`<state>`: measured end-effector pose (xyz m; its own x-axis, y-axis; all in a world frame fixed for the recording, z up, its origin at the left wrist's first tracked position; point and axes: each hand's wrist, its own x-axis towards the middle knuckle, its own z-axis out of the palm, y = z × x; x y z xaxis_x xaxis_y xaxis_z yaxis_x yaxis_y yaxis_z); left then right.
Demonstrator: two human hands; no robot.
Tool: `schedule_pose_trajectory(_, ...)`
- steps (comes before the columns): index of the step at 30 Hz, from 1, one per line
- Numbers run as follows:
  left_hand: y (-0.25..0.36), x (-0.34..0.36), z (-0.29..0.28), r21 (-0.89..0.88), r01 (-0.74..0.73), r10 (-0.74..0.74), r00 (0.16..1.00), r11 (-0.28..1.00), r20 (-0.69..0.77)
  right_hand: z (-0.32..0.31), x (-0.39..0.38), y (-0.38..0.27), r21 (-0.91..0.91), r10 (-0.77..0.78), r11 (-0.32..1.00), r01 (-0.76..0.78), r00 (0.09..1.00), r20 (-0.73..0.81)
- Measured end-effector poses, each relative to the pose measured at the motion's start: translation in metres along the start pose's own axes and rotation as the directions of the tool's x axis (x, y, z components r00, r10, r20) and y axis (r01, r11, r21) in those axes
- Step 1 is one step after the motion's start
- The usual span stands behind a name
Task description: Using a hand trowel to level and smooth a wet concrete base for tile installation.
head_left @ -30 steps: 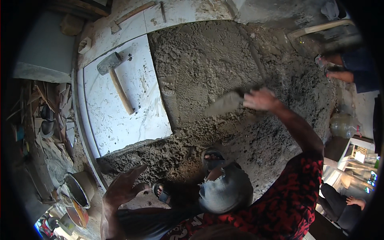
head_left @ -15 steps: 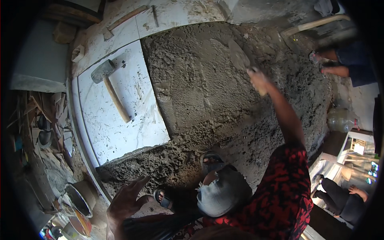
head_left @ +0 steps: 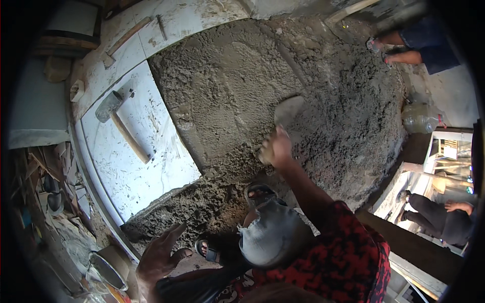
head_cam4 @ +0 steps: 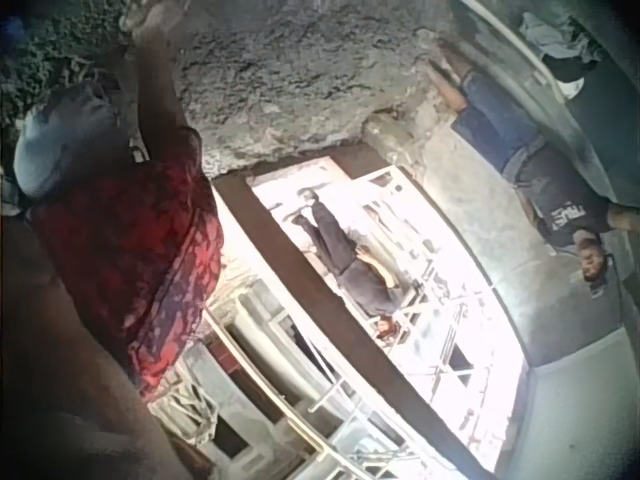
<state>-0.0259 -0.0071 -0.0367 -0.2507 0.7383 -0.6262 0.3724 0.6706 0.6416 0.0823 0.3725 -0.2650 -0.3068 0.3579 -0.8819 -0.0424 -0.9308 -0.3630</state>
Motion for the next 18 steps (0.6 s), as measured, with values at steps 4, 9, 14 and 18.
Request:
schedule_pose_trajectory(4,0.003,-0.003,0.003,-0.02,0.016,-0.016,1.0,1.0,-0.016,0.104,0.025,-0.031,-0.13,-0.269,0.955,0.265,0.963,-0.01)
schedule_pose_trajectory(9,-0.006,-0.012,0.004,0.013,-0.004,0.005,0.997,1.0,-0.073,0.134,0.049,-0.043,-0.53,-0.246,0.794,0.299,0.954,0.17)
schedule_pose_trajectory(14,-0.005,-0.012,0.004,0.013,0.006,-0.004,0.997,1.0,-0.08,0.062,0.018,-0.049,-0.084,-0.341,0.937,0.339,0.94,-0.011)
schedule_pose_trajectory(18,-0.013,-0.008,0.002,-0.026,-0.03,0.028,0.996,0.999,-0.085,0.084,0.051,-0.064,-0.061,-0.326,0.945,0.322,0.941,-0.093)
